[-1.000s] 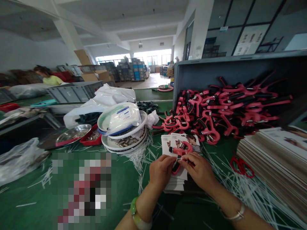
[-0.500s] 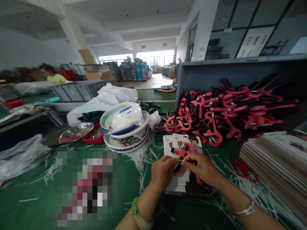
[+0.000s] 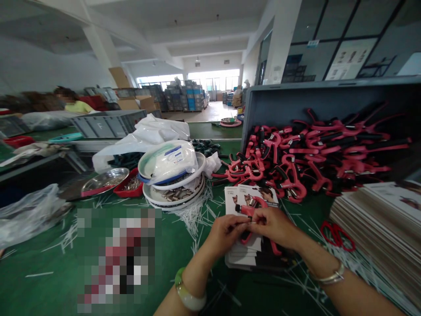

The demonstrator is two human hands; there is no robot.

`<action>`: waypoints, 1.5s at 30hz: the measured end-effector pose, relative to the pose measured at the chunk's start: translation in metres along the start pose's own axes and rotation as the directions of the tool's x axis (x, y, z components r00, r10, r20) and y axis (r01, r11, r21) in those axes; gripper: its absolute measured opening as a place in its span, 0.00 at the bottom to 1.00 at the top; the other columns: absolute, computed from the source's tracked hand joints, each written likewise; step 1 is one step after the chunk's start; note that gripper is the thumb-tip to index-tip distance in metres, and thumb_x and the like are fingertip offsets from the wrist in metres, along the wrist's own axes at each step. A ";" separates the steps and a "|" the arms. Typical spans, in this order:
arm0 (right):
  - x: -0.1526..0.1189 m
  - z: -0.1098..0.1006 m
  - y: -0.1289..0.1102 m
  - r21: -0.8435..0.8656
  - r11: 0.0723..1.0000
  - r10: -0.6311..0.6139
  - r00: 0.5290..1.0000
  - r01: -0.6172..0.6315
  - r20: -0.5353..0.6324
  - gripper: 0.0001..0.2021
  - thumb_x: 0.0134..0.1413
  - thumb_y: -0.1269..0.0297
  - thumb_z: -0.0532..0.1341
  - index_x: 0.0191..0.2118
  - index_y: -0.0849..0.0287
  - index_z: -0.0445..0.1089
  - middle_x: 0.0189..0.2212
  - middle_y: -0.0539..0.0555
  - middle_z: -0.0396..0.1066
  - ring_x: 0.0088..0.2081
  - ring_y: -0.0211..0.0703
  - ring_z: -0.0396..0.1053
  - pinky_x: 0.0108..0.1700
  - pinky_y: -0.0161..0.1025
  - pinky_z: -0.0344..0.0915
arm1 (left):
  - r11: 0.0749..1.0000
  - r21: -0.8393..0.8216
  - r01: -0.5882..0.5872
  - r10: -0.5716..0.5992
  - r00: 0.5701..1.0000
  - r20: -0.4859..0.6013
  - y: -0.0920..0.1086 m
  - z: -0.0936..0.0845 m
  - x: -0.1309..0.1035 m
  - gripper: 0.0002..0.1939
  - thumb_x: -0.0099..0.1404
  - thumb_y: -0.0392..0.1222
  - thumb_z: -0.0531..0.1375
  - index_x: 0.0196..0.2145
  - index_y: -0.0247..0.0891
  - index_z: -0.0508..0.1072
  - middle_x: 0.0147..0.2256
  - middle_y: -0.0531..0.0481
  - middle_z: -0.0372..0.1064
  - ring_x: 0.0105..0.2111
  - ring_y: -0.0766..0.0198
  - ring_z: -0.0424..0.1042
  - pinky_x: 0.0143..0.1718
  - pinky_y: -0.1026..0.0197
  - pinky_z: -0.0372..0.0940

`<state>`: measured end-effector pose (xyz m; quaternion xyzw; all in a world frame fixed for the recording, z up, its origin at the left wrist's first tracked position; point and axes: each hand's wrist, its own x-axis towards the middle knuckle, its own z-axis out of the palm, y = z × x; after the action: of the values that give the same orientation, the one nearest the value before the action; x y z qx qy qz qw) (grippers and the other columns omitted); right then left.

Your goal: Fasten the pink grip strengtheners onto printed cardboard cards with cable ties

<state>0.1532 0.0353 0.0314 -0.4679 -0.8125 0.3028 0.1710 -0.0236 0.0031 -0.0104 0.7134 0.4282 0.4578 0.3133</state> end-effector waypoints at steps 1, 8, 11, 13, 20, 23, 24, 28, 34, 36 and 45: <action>-0.002 0.002 0.001 0.001 1.000 -0.019 0.999 0.019 -0.043 0.10 0.48 0.58 0.62 0.24 0.59 0.68 0.19 0.48 0.66 0.22 0.36 0.60 0.23 0.32 0.51 | 1.000 -0.005 0.002 -0.002 1.000 0.009 0.002 -0.001 0.001 0.09 0.61 0.39 0.59 0.39 0.39 0.76 0.34 0.50 0.76 0.34 0.66 0.73 0.37 0.66 0.66; -0.020 0.009 0.013 -0.033 0.961 -0.274 0.919 0.276 -0.283 0.05 0.53 0.62 0.60 0.33 0.57 0.70 0.26 0.50 0.71 0.28 0.39 0.68 0.30 0.35 0.63 | 0.998 0.060 0.027 -0.026 0.999 -0.018 0.008 0.007 0.005 0.04 0.60 0.39 0.60 0.32 0.38 0.75 0.32 0.51 0.74 0.33 0.67 0.71 0.36 0.67 0.64; -0.021 0.008 0.017 -0.157 0.898 -0.439 0.845 0.410 -0.305 0.07 0.58 0.65 0.56 0.33 0.57 0.70 0.29 0.52 0.73 0.33 0.40 0.70 0.37 0.36 0.65 | 0.996 0.087 -0.002 0.003 1.000 -0.002 0.011 0.008 0.004 0.04 0.60 0.38 0.59 0.33 0.39 0.75 0.34 0.50 0.72 0.36 0.66 0.70 0.39 0.65 0.63; -0.021 0.009 0.017 -0.238 0.864 -0.502 0.799 0.444 -0.331 0.07 0.58 0.67 0.55 0.32 0.58 0.69 0.28 0.52 0.72 0.32 0.39 0.69 0.36 0.36 0.65 | 0.993 0.116 -0.010 0.009 1.000 0.011 0.016 0.007 0.004 0.05 0.60 0.39 0.59 0.34 0.40 0.74 0.37 0.50 0.71 0.39 0.65 0.69 0.41 0.65 0.64; -0.043 0.021 0.021 -0.205 0.917 -0.389 0.655 0.341 -0.648 0.05 0.57 0.69 0.54 0.32 0.57 0.65 0.27 0.50 0.68 0.32 0.39 0.67 0.36 0.36 0.63 | 0.940 0.338 0.041 -0.068 0.995 0.070 0.035 0.003 0.002 0.08 0.57 0.42 0.60 0.37 0.45 0.73 0.43 0.52 0.68 0.42 0.62 0.68 0.43 0.61 0.64; -0.046 0.021 0.020 -0.092 0.968 -0.227 0.659 0.233 -0.717 0.04 0.58 0.66 0.54 0.33 0.56 0.65 0.29 0.51 0.69 0.33 0.40 0.68 0.37 0.36 0.63 | 0.927 0.376 0.016 -0.057 0.993 0.100 0.037 0.004 -0.003 0.15 0.57 0.45 0.60 0.44 0.47 0.71 0.44 0.51 0.67 0.41 0.63 0.69 0.41 0.62 0.65; -0.044 0.020 0.018 -0.063 0.971 -0.204 0.668 0.230 -0.715 0.04 0.58 0.65 0.54 0.34 0.56 0.65 0.31 0.51 0.70 0.34 0.41 0.69 0.37 0.36 0.63 | 0.919 0.394 0.026 -0.067 0.994 0.090 0.036 0.005 -0.005 0.16 0.58 0.46 0.59 0.45 0.47 0.71 0.42 0.51 0.68 0.38 0.64 0.70 0.39 0.62 0.65; -0.038 0.018 0.008 -0.044 0.947 -0.285 0.773 0.317 -0.567 0.07 0.60 0.65 0.51 0.36 0.56 0.65 0.31 0.51 0.71 0.34 0.40 0.70 0.36 0.35 0.64 | 0.866 0.464 0.185 -0.163 0.983 -0.089 0.027 0.012 -0.010 0.14 0.62 0.51 0.54 0.42 0.45 0.73 0.34 0.51 0.69 0.27 0.67 0.69 0.30 0.64 0.63; -0.044 0.031 0.003 -0.276 0.898 -0.430 0.815 0.343 -0.387 0.10 0.60 0.69 0.50 0.32 0.58 0.66 0.27 0.54 0.71 0.31 0.41 0.67 0.35 0.37 0.61 | 0.818 0.499 0.286 -0.212 0.956 -0.201 0.020 0.012 -0.013 0.13 0.62 0.49 0.54 0.40 0.43 0.73 0.33 0.49 0.68 0.27 0.66 0.69 0.29 0.64 0.62; -0.045 0.032 0.004 -0.289 0.903 -0.405 0.854 0.318 -0.327 0.10 0.60 0.69 0.50 0.31 0.58 0.66 0.27 0.54 0.71 0.31 0.41 0.66 0.34 0.37 0.60 | 0.806 0.510 0.300 -0.226 0.953 -0.204 0.022 0.010 -0.012 0.13 0.62 0.49 0.54 0.39 0.43 0.73 0.34 0.50 0.68 0.28 0.66 0.69 0.29 0.64 0.61; -0.041 0.034 0.013 -0.125 0.931 -0.364 0.850 0.343 -0.381 0.11 0.61 0.66 0.49 0.30 0.59 0.65 0.25 0.52 0.68 0.30 0.40 0.64 0.34 0.36 0.58 | 0.677 0.682 0.277 -0.247 0.958 -0.144 0.035 0.008 0.004 0.15 0.59 0.55 0.56 0.39 0.45 0.73 0.40 0.49 0.69 0.37 0.58 0.70 0.33 0.60 0.61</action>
<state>0.1632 -0.0069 -0.0030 -0.3666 -0.8402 0.1435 0.3729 -0.0044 -0.0093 0.0179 0.7001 0.6725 0.2276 0.0758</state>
